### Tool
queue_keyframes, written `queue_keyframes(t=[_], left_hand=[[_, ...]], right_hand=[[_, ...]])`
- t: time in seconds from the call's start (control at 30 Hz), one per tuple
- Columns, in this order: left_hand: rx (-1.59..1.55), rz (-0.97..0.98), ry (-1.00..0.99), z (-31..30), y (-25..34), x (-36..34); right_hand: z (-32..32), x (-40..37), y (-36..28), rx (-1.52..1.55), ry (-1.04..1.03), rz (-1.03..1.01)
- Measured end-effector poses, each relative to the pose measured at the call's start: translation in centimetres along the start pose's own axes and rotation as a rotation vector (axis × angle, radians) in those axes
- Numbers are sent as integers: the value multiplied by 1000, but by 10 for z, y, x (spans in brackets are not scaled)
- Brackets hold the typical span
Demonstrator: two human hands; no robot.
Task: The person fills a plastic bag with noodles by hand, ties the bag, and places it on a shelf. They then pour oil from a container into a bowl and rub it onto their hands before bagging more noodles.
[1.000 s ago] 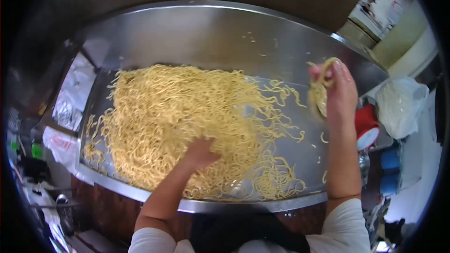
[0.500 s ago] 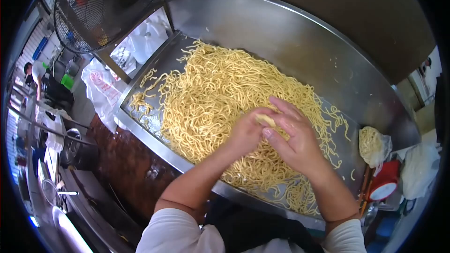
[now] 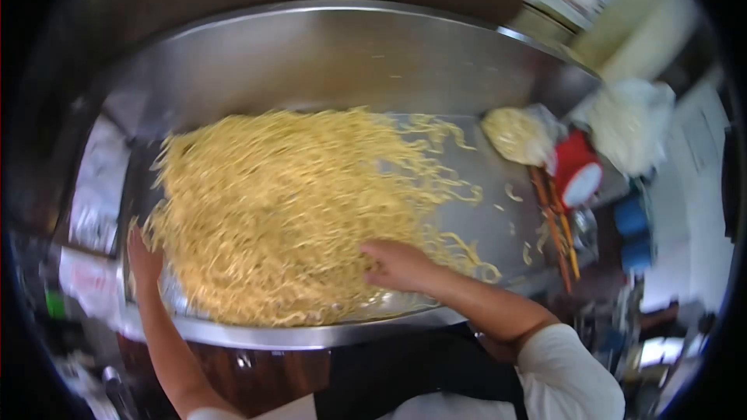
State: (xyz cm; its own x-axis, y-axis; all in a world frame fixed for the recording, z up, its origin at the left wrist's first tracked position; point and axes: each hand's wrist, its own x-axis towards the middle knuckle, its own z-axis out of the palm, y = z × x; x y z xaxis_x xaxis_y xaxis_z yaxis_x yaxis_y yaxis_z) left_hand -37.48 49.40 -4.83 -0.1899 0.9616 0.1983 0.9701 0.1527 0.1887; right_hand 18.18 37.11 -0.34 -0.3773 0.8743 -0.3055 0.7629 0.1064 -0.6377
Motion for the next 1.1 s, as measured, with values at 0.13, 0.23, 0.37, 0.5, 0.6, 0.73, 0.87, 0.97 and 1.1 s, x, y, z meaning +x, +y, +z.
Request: queue_keyframes(t=[0.13, 0.23, 0.37, 0.5, 0.6, 0.73, 0.87, 0.97, 1.1], left_hand=[[-570, 367, -257, 32, 175, -66], [-400, 646, -308, 2, 278, -115], [42, 450, -349, 14, 275, -130], [-72, 409, -173, 76, 224, -102], [-265, 140, -233, 64, 242, -92], [-213, 123, -16, 59, 270, -90], [-433, 82, 17, 44, 295, -87], [-848, -101, 1, -5, 388, -110], [-985, 15, -6, -87, 525, -147]], right_hand=[[26, -13, 13, 11, 119, -30], [12, -29, 17, -26, 19, 24], [-6, -68, 44, 9, 167, 76], [-10, -111, 102, 65, 218, 152], [-30, -145, 131, 125, 208, 176], [-51, -177, 180, 237, 228, 138], [-73, -203, 241, 358, 173, 45], [-95, -229, 280, 339, 172, 69], [-136, -235, 292, 444, 212, 58]])
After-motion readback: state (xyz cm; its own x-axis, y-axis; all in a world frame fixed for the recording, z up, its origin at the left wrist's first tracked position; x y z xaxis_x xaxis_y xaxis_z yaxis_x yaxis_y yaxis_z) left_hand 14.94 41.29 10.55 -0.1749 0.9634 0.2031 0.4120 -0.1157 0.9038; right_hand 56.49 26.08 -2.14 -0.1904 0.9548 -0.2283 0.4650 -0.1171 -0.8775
